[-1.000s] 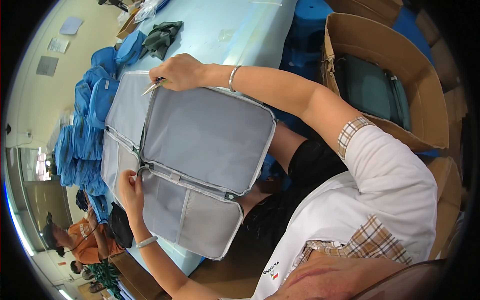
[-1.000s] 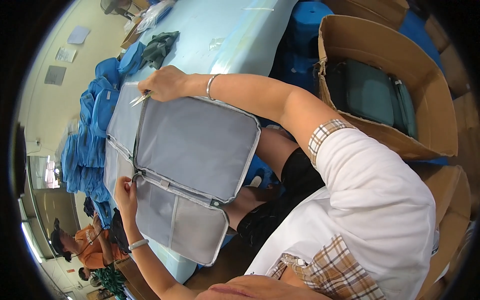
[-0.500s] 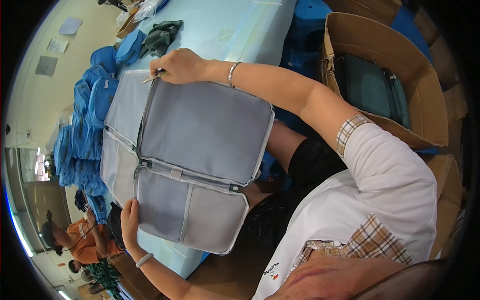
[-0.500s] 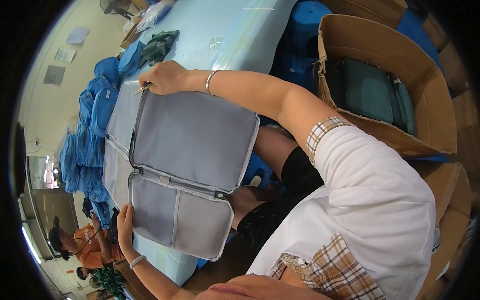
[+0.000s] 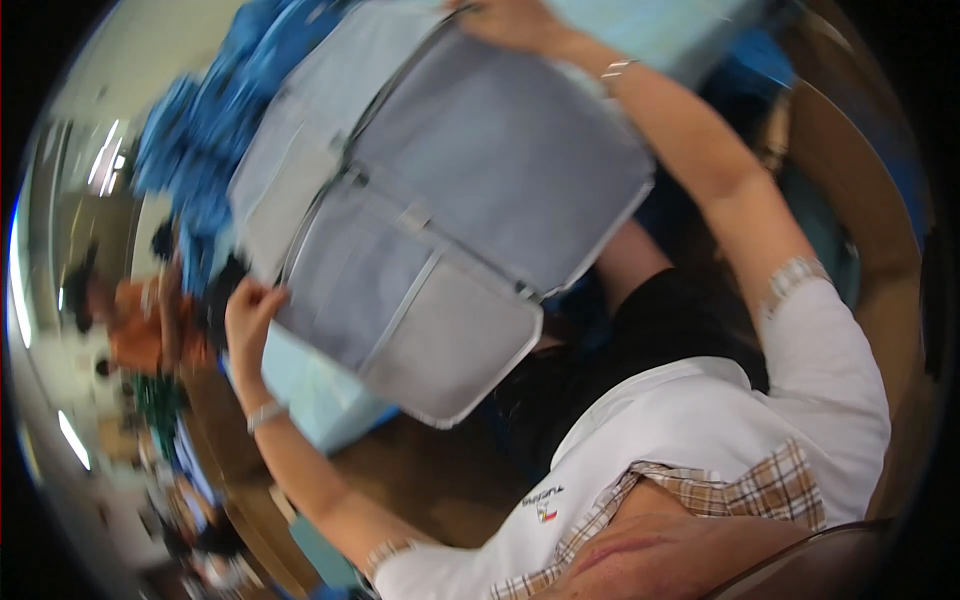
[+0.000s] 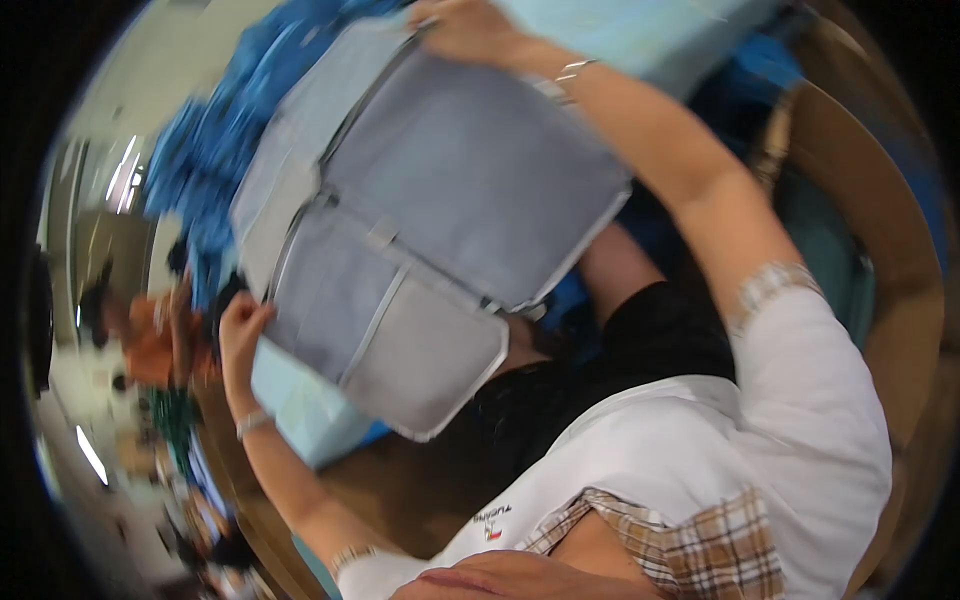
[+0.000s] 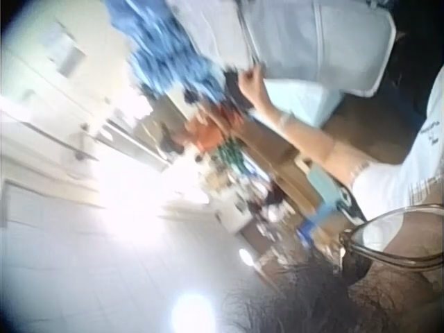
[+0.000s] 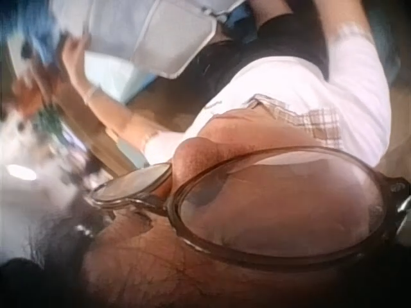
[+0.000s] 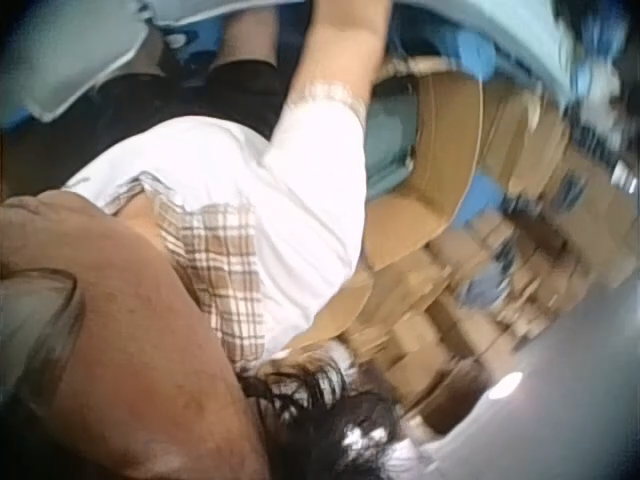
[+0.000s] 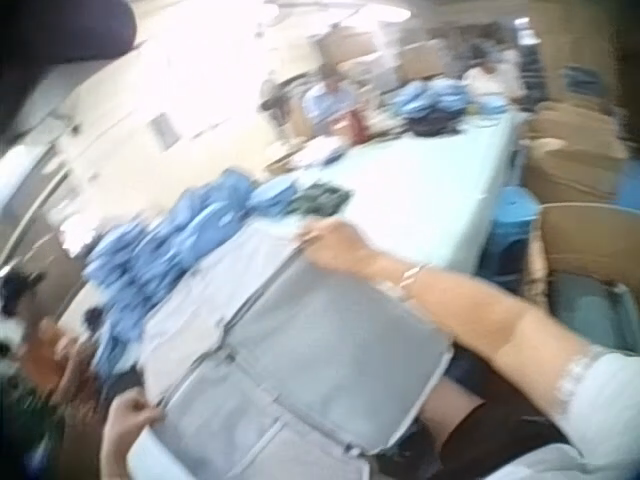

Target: Trimming loose threads and inspecting leather-like pouches at a workbench in a workshop.

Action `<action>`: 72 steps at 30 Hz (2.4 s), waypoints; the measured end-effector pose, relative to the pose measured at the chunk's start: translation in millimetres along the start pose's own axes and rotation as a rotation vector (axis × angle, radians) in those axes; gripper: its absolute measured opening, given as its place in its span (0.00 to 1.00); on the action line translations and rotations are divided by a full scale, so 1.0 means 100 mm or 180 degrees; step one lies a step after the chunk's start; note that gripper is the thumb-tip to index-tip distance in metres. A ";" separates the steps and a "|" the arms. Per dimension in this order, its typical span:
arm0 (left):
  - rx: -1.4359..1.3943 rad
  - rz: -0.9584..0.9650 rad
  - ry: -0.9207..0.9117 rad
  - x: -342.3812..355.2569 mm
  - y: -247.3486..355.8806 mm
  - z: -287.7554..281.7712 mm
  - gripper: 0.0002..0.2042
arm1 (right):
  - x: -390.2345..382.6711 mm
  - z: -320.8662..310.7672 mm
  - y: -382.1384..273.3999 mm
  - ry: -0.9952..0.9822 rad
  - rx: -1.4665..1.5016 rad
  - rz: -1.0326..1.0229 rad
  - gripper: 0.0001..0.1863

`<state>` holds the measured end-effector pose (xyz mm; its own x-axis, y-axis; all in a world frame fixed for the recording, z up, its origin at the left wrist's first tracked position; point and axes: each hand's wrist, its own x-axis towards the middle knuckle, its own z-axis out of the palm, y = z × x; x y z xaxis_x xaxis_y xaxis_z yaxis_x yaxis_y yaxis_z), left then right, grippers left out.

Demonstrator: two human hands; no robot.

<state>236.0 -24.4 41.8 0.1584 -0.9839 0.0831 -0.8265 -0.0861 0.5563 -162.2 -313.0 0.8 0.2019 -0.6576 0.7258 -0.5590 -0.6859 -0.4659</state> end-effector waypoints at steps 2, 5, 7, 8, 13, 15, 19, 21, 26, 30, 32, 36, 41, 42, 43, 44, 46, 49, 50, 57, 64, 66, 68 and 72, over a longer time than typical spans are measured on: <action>0.0691 -0.0291 0.0495 -0.16 -0.02 0.06 0.16 | -0.04 -0.11 -0.26 0.0040 0.0146 -0.0214 0.09; -0.0093 -0.0698 0.0109 -0.21 -0.01 0.09 0.12 | -0.02 -0.05 0.04 -0.0254 0.0041 -0.0454 0.07; -0.0983 -0.0896 -0.0201 -0.26 0.02 0.08 0.09 | -0.04 -0.01 0.12 -0.0183 0.0137 -0.0592 0.07; -0.0990 -0.0943 -0.0164 -0.34 0.03 0.07 0.09 | -0.05 0.02 0.13 -0.0080 0.0150 -0.0680 0.06; -0.1742 -0.0943 -0.0131 -0.46 0.09 0.01 0.08 | -0.05 0.05 0.12 -0.0189 0.0090 -0.0476 0.06; -0.1385 -0.0778 -0.0108 -0.46 0.04 0.01 0.07 | -0.06 0.06 0.11 -0.0236 0.0103 -0.0413 0.06; -0.0203 -0.0505 0.0699 -0.41 0.04 0.15 0.07 | -0.05 0.05 0.05 -0.0215 -0.0034 -0.0583 0.06; 0.0089 -0.0300 0.0980 -0.38 -0.01 0.24 0.05 | -0.08 0.05 -0.02 -0.0244 -0.0164 -0.0594 0.06; 0.0874 -0.0393 0.1528 -0.40 -0.12 0.45 0.07 | -0.10 0.06 -0.06 -0.0282 -0.0149 -0.0679 0.06; 0.1503 -0.0337 0.1684 -0.53 -0.32 0.52 0.08 | -0.19 0.09 -0.30 -0.0464 -0.0069 -0.0537 0.07; 0.2175 -0.0232 0.1836 -0.62 -0.37 0.52 0.10 | -0.23 0.17 -0.33 -0.0501 0.0026 -0.0436 0.08; 0.1627 -0.0450 0.2179 -0.80 -0.12 0.50 0.11 | -0.26 0.24 -0.34 -0.0394 0.0064 -0.0500 0.08; -0.0615 -0.0893 0.2098 -1.63 0.91 1.09 0.09 | -0.32 0.17 -0.18 -0.0139 0.0004 -0.0258 0.08; -0.0986 -0.0953 0.1597 -1.88 1.08 1.27 0.10 | -0.33 0.16 -0.18 -0.0123 0.0006 -0.0244 0.08; -0.1911 -0.1215 0.1014 -2.05 1.31 1.48 0.11 | -0.34 0.16 -0.16 -0.0148 0.0003 -0.0233 0.08; -0.2506 -0.1294 0.0283 -2.23 1.33 1.72 0.11 | -0.33 0.18 -0.19 -0.0175 0.0040 -0.0233 0.08; -0.3239 -0.1382 -0.0365 -2.40 1.31 2.17 0.15 | -0.32 0.22 -0.29 -0.0209 0.0100 -0.0181 0.08; -0.4967 -0.1424 0.1196 -2.26 1.35 2.54 0.20 | -0.28 0.22 -0.25 -0.0283 0.0017 -0.0062 0.08; -0.4976 -0.1417 0.1159 -2.17 1.39 2.55 0.20 | -0.29 0.18 -0.20 -0.0339 -0.0075 -0.0005 0.09; -0.4101 -0.0920 0.2773 -1.88 1.65 2.47 0.18 | -0.68 -0.69 -0.03 -0.0456 0.0700 0.0680 0.14; -0.1306 -0.0126 0.2862 -1.80 1.87 2.45 0.10 | -2.32 -1.05 0.12 -0.0610 0.1723 0.1814 0.15; -0.0931 0.0126 0.2422 -1.75 1.68 2.58 0.10 | -2.67 -0.90 0.15 -0.0723 0.2635 0.1887 0.13; -0.0570 0.0336 0.2000 -1.59 1.69 2.60 0.10 | -2.73 -0.91 -0.15 -0.0867 0.3278 0.2668 0.12; 0.0971 0.1236 0.1535 -1.33 2.25 2.50 0.22 | -2.70 -1.04 -0.43 -0.0558 0.4662 0.3243 0.17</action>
<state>-106.0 48.1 -50.6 -0.0157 -0.7787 0.6272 -0.9758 0.1487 0.1602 -276.0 -73.6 -122.8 0.3969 -0.9104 -0.1166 0.5713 0.3444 -0.7449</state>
